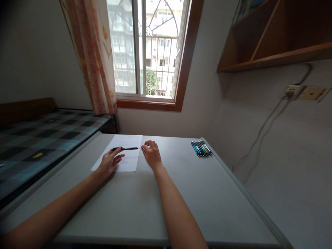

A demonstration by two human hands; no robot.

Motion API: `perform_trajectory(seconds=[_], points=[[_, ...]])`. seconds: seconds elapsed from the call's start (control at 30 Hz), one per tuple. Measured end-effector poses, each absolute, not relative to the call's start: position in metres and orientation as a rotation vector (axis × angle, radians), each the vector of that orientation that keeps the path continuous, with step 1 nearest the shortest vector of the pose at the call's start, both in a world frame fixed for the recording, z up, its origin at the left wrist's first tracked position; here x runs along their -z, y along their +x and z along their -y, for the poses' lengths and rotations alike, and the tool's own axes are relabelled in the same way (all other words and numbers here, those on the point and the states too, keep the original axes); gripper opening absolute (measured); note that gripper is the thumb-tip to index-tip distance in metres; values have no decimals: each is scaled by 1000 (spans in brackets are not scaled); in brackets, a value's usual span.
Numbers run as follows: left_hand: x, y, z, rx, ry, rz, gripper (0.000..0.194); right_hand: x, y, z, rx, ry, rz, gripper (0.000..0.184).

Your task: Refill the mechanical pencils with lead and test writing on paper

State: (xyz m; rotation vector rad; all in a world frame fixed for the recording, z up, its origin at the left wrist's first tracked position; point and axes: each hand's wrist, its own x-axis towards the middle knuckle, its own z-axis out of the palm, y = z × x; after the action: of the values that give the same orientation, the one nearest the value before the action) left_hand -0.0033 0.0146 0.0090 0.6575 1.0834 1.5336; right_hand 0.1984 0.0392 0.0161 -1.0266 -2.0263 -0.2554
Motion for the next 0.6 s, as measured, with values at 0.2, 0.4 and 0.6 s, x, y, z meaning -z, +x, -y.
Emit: perform_trajectory(seconds=[0.2, 0.4, 0.6], points=[[-7, -6, -17, -1555, 655, -1100, 32, -14, 207, -45, 257, -1093, 1982, 9], [-6, -9, -18, -1585, 644, -1082, 31, -11, 223, -52, 259, -1189, 1887, 8], [-8, -8, -17, -1578, 617, -1090, 27, -2, 238, -60, 225, -1304, 1737, 10]])
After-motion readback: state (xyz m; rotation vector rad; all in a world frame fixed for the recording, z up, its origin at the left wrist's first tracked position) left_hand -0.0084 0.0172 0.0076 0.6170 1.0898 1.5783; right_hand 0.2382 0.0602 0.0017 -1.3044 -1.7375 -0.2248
